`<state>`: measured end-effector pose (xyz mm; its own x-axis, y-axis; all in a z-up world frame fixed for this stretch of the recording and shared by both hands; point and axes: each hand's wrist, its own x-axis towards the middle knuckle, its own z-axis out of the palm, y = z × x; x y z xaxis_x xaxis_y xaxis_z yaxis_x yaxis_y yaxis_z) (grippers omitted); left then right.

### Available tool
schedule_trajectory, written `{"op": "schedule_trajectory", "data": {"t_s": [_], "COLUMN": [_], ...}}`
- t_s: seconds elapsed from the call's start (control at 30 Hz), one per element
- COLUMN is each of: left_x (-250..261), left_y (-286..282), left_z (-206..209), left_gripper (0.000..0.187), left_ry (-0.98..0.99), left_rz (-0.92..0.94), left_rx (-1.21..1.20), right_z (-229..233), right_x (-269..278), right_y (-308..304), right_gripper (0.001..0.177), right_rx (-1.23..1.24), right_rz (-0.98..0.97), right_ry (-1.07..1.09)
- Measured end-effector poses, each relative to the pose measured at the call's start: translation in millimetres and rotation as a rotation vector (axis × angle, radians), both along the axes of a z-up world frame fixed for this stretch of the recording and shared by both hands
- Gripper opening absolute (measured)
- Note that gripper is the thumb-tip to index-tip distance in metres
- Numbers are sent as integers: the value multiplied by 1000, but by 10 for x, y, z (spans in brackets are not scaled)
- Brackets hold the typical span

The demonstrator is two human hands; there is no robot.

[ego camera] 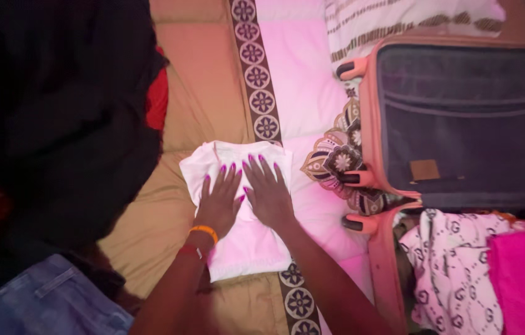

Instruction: The person folds various clothing items including a patterned long-sleeve shirt, a cream hoodie, a pink top, a white t-shirt, a grey t-shirt, and a pair of jeans. Each item is folded on the bed and then placed into an open suitcase.

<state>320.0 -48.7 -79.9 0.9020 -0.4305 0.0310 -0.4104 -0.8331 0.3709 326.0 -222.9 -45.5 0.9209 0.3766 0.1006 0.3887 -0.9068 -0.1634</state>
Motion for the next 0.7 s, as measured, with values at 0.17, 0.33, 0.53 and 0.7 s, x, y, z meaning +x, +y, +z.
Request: {"op": "schedule_trajectory", "data": {"t_s": [0.17, 0.33, 0.53, 0.7], "left_x": [-599, -939, -1116, -1111], "left_y": [418, 662, 591, 520], "left_z": [207, 806, 1069, 759], "left_gripper": [73, 99, 106, 98], "left_ry": [94, 226, 274, 271], "left_rz": [-218, -408, -471, -356], "left_rx": [-14, 105, 42, -84], "right_z": [196, 634, 801, 478], "right_x": [-626, -1054, -1213, -1292], "right_y": [-350, -639, -756, -661], "right_gripper": [66, 94, 98, 95], "right_rx": [31, -85, 142, 383], "right_rz": [144, 422, 511, 359], "right_ry": [232, 327, 548, 353]}}
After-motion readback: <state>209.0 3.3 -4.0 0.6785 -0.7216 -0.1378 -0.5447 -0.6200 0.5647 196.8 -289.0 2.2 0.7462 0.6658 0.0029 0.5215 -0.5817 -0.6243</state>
